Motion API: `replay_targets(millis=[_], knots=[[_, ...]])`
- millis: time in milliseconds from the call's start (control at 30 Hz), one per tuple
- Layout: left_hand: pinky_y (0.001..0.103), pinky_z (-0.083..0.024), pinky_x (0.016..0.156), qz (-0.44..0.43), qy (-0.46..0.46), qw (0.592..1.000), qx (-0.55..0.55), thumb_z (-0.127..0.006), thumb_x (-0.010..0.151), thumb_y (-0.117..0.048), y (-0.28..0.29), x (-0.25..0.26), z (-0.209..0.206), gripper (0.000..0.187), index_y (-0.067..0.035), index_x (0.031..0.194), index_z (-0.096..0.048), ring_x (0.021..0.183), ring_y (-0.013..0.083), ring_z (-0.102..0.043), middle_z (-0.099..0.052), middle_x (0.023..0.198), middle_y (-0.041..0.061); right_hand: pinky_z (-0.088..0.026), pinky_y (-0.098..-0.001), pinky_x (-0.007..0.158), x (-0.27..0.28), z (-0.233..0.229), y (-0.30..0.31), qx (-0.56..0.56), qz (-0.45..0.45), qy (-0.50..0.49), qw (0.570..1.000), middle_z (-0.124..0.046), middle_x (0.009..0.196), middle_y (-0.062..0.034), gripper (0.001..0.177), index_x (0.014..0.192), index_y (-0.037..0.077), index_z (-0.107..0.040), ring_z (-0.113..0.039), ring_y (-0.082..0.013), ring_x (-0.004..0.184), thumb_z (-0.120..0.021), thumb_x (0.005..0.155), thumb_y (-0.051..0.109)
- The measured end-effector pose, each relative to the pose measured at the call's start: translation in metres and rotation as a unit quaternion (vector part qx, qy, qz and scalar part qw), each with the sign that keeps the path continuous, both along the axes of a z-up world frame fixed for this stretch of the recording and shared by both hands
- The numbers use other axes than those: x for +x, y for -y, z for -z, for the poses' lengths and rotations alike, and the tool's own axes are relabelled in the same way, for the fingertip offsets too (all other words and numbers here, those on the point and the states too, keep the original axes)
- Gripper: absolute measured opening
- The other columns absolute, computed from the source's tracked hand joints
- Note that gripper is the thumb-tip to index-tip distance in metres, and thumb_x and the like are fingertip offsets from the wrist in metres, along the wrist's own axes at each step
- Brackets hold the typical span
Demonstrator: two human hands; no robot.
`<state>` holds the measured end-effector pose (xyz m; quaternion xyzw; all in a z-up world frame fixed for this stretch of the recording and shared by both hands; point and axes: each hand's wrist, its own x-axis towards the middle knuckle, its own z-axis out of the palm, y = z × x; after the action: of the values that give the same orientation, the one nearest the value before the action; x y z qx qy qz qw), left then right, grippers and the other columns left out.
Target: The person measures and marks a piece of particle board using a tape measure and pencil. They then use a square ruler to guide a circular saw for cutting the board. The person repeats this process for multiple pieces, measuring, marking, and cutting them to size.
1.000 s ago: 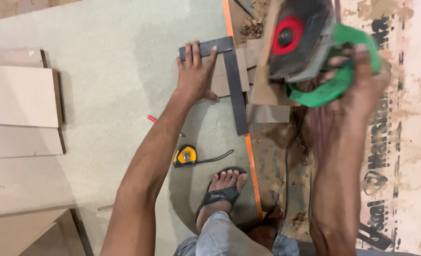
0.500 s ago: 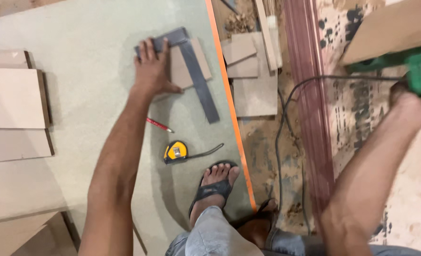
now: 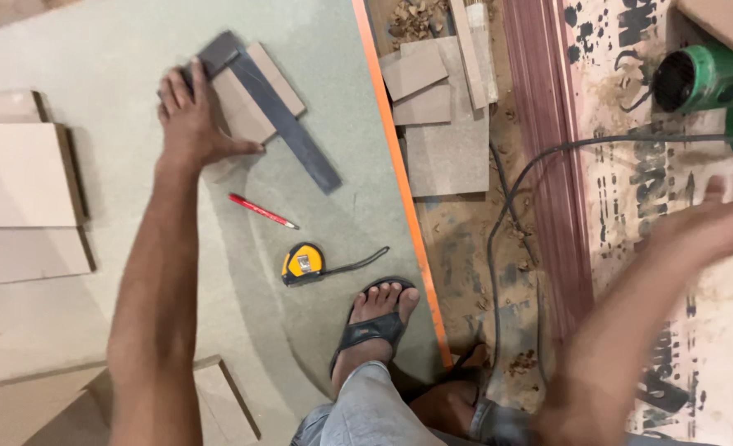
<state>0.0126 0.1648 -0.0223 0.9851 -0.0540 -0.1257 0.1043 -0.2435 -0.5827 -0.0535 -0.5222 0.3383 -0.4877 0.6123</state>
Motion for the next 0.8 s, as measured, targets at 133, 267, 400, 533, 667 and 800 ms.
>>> replay_targets(millis=[133,267,400,533,667,800], knots=[[0.066,-0.012,0.125,-0.019,-0.018,1.000,0.005,-0.099,0.042,-0.063,-0.009,-0.004,-0.001,0.170,-0.009,0.168,0.001,0.157,0.0529,0.000,-0.004,0.170,0.036,-0.051,-0.0403,0.093,0.032,0.033,-0.182,-0.125,-0.269,-0.228,0.927,-0.064,0.120,-0.0154,0.038,0.130,-0.004,-0.059,-0.060,-0.0257,0.108,-0.061,0.100,0.019],[0.067,0.000,0.120,-0.030,-0.028,0.999,0.013,-0.100,0.052,-0.058,0.014,-0.010,-0.007,0.163,-0.005,0.162,0.009,0.153,0.0537,0.011,0.008,0.164,0.040,-0.054,-0.0355,0.087,0.062,0.055,-0.268,-0.192,-0.320,-0.365,0.853,-0.068,0.117,-0.0166,0.050,0.133,-0.004,-0.058,-0.066,-0.0241,0.103,-0.076,0.088,0.011],[0.060,-0.007,0.131,0.104,0.154,0.953,-0.240,-0.090,0.087,-0.044,0.106,-0.066,0.016,0.113,-0.013,0.169,-0.018,0.163,0.0441,0.000,-0.003,0.174,0.025,-0.055,-0.0364,0.089,0.084,0.053,-0.271,-0.023,-0.358,-0.432,0.828,-0.073,0.114,-0.0186,0.054,0.124,-0.004,-0.064,-0.069,-0.0250,0.101,-0.086,0.079,0.015],[0.052,-0.023,0.130,0.132,0.100,0.906,-0.390,-0.073,0.098,-0.026,0.206,-0.103,0.037,0.083,-0.007,0.164,-0.026,0.160,0.0445,-0.019,-0.020,0.171,0.025,-0.047,-0.0324,0.095,0.084,-0.031,-0.258,0.043,-0.418,-0.476,0.773,-0.077,0.113,-0.0147,0.050,0.123,0.000,-0.071,-0.071,-0.0156,0.104,-0.089,0.082,0.022],[0.044,-0.032,0.133,0.074,0.045,0.877,-0.473,-0.063,0.106,-0.025,0.260,-0.109,0.039,0.069,-0.007,0.165,-0.032,0.161,0.0372,-0.034,-0.035,0.170,0.020,-0.056,-0.0400,0.088,0.068,-0.125,-0.268,-0.103,-0.353,-0.474,0.800,-0.076,0.106,-0.0174,0.032,0.117,-0.004,-0.074,-0.073,-0.0238,0.095,-0.079,0.089,0.011],[0.045,-0.035,0.128,0.045,-0.100,0.762,-0.638,-0.070,0.102,-0.034,0.282,-0.084,-0.007,0.081,-0.007,0.164,-0.025,0.159,0.0320,-0.033,-0.033,0.170,0.019,-0.054,-0.0331,0.095,0.053,-0.165,-0.278,-0.119,-0.351,-0.280,0.886,-0.068,0.118,-0.0114,0.026,0.117,-0.001,-0.073,-0.068,-0.0211,0.107,-0.075,0.092,0.001]])
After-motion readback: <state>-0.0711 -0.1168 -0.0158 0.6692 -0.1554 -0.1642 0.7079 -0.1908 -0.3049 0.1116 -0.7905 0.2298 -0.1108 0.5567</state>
